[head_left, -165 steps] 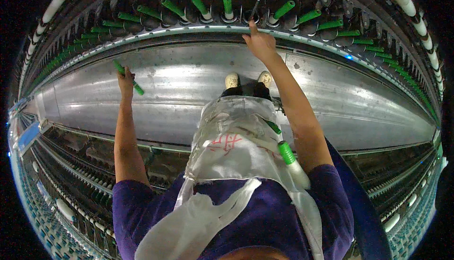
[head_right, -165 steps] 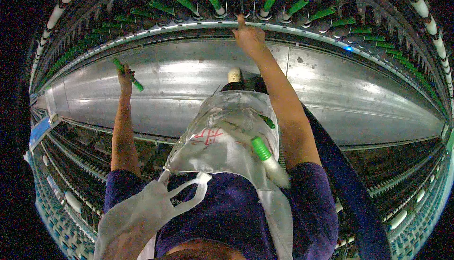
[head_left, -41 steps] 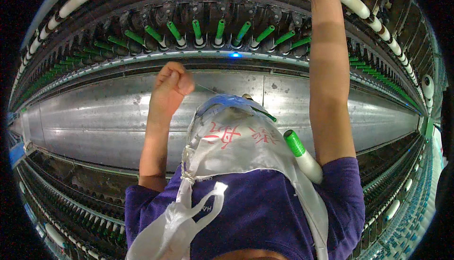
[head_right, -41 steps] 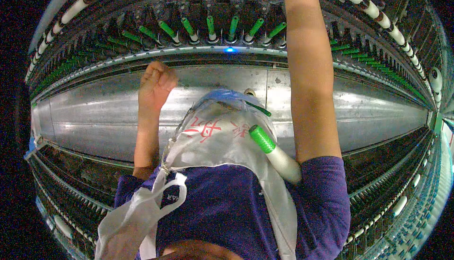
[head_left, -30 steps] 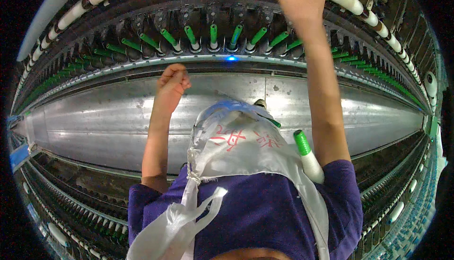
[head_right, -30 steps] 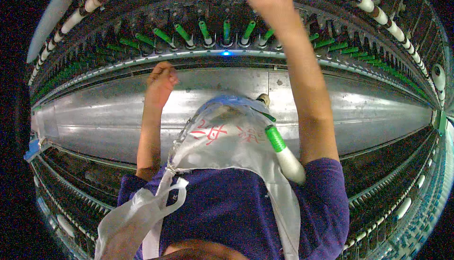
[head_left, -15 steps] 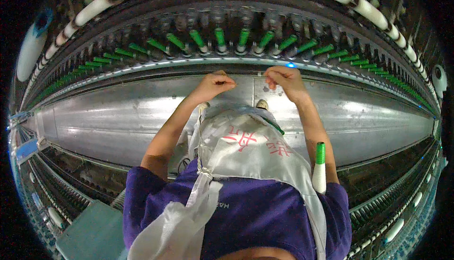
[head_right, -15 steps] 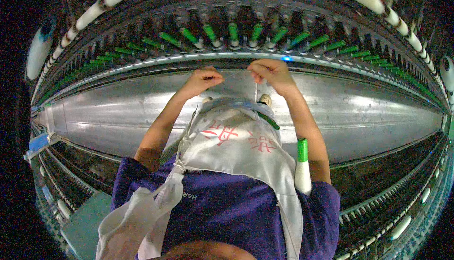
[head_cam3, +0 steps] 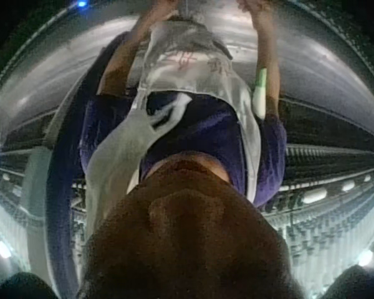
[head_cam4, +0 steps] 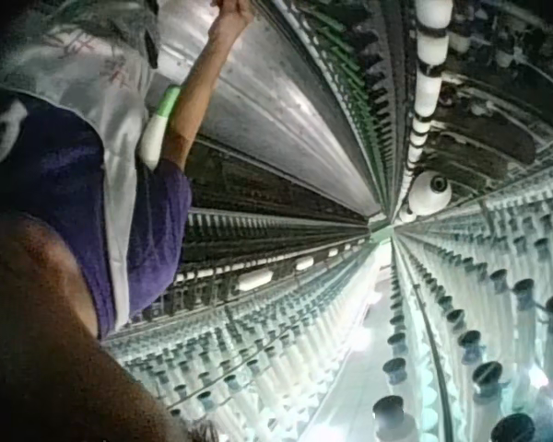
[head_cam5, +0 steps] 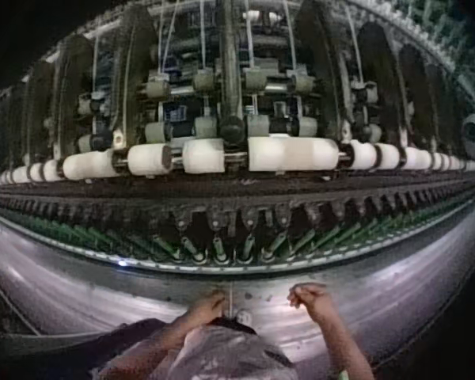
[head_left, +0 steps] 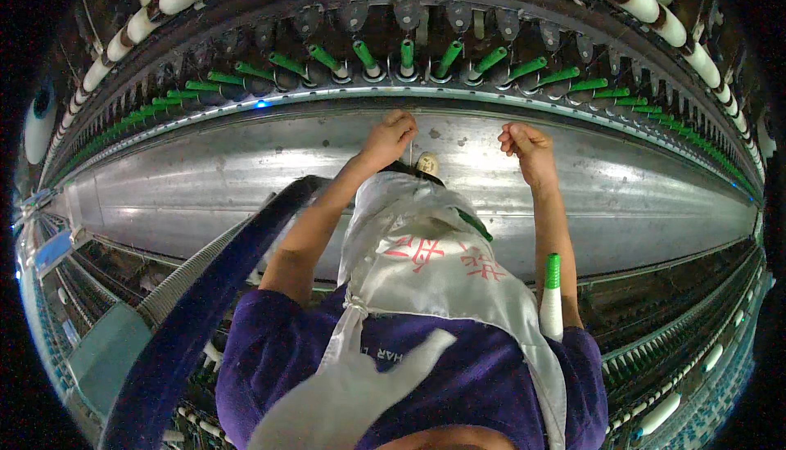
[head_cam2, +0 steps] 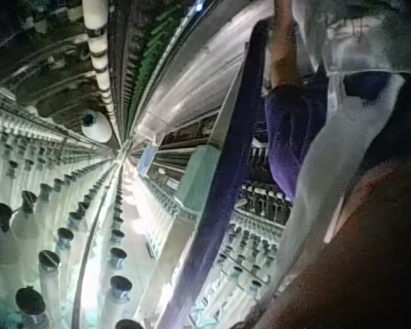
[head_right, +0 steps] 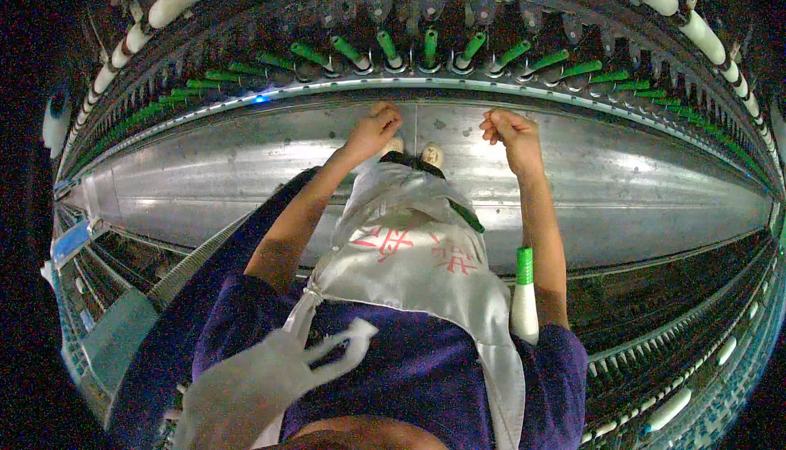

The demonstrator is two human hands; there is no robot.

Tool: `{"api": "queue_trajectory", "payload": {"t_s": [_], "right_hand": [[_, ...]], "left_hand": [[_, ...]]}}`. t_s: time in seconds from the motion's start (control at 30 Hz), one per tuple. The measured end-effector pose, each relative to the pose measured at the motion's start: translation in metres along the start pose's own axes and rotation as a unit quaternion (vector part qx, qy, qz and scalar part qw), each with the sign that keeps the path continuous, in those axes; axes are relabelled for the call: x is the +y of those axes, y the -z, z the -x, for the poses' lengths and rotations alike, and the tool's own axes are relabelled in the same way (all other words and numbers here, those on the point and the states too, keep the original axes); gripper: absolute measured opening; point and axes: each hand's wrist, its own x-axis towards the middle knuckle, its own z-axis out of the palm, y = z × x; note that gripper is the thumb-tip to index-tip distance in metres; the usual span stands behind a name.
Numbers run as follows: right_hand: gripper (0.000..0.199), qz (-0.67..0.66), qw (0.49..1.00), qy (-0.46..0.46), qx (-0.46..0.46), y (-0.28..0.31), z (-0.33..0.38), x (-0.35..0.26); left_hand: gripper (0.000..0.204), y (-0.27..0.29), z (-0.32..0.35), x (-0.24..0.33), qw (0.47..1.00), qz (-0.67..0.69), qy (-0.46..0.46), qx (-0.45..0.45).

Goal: The person walks between rows of spinning machines and repeatedly threads white yarn through guides and onto green bobbins. They handle multiple bobbins one at a time, pulling yarn from overhead spools and securing it to the machine.

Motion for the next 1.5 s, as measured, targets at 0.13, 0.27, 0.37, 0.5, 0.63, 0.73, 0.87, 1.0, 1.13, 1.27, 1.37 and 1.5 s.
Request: {"api": "queue_trajectory", "payload": {"t_s": [0.13, 0.27, 0.37, 0.5, 0.63, 0.73, 0.87, 1.0, 1.13, 1.27, 1.37, 1.5], "right_hand": [[0.018, -0.006, 1.000, -0.005, 0.019, 0.013, -0.007, 0.007], [0.016, -0.031, 0.998, 0.019, 0.045, 0.027, -0.012, 0.007], [0.016, -0.021, 0.998, 0.036, 0.039, 0.042, -0.012, 0.003], [0.019, 0.012, 0.999, 0.030, 0.028, 0.066, -0.015, -0.002], [0.019, -0.003, 1.000, 0.018, -0.016, 0.087, -0.023, -0.005], [0.019, 0.004, 0.999, 0.009, -0.036, 0.098, -0.027, -0.009], [0.022, -0.051, 0.996, -0.009, -0.068, 0.103, -0.034, -0.011], [0.017, -0.149, 0.988, -0.028, -0.031, 0.101, -0.056, 0.008], [0.015, -0.235, 0.968, -0.067, 0.056, 0.095, -0.083, 0.050], [0.015, -0.302, 0.943, -0.089, 0.104, 0.086, -0.095, 0.064], [0.019, -0.263, 0.961, -0.001, 0.082, 0.077, -0.083, 0.033], [0.019, -0.018, 0.990, 0.134, 0.046, 0.056, -0.043, -0.030]], "left_hand": [[0.013, -0.022, -0.015, 0.002, 0.990, -0.138, 0.031, -0.010], [0.013, -0.039, -0.042, 0.005, 0.978, -0.202, -0.016, -0.058], [0.028, -0.055, -0.070, 0.009, 0.969, -0.220, -0.034, -0.103], [0.037, -0.075, -0.093, 0.012, 0.937, -0.342, -0.022, -0.062], [0.027, -0.091, -0.083, 0.004, 0.942, -0.336, 0.011, 0.017], [0.035, -0.099, -0.072, -0.010, 0.943, -0.316, 0.021, 0.102], [0.014, -0.103, -0.071, -0.026, 0.962, -0.094, -0.043, 0.254], [0.007, -0.105, -0.077, -0.029, 0.910, -0.007, 0.084, 0.406], [0.011, -0.122, -0.094, -0.023, 0.833, -0.001, 0.240, 0.498], [0.008, -0.143, -0.115, -0.017, 0.753, 0.111, 0.277, 0.586], [0.012, -0.140, -0.123, -0.006, 0.698, 0.251, 0.293, 0.604], [0.009, -0.103, -0.128, 0.034, 0.502, 0.587, 0.327, 0.544]]}}
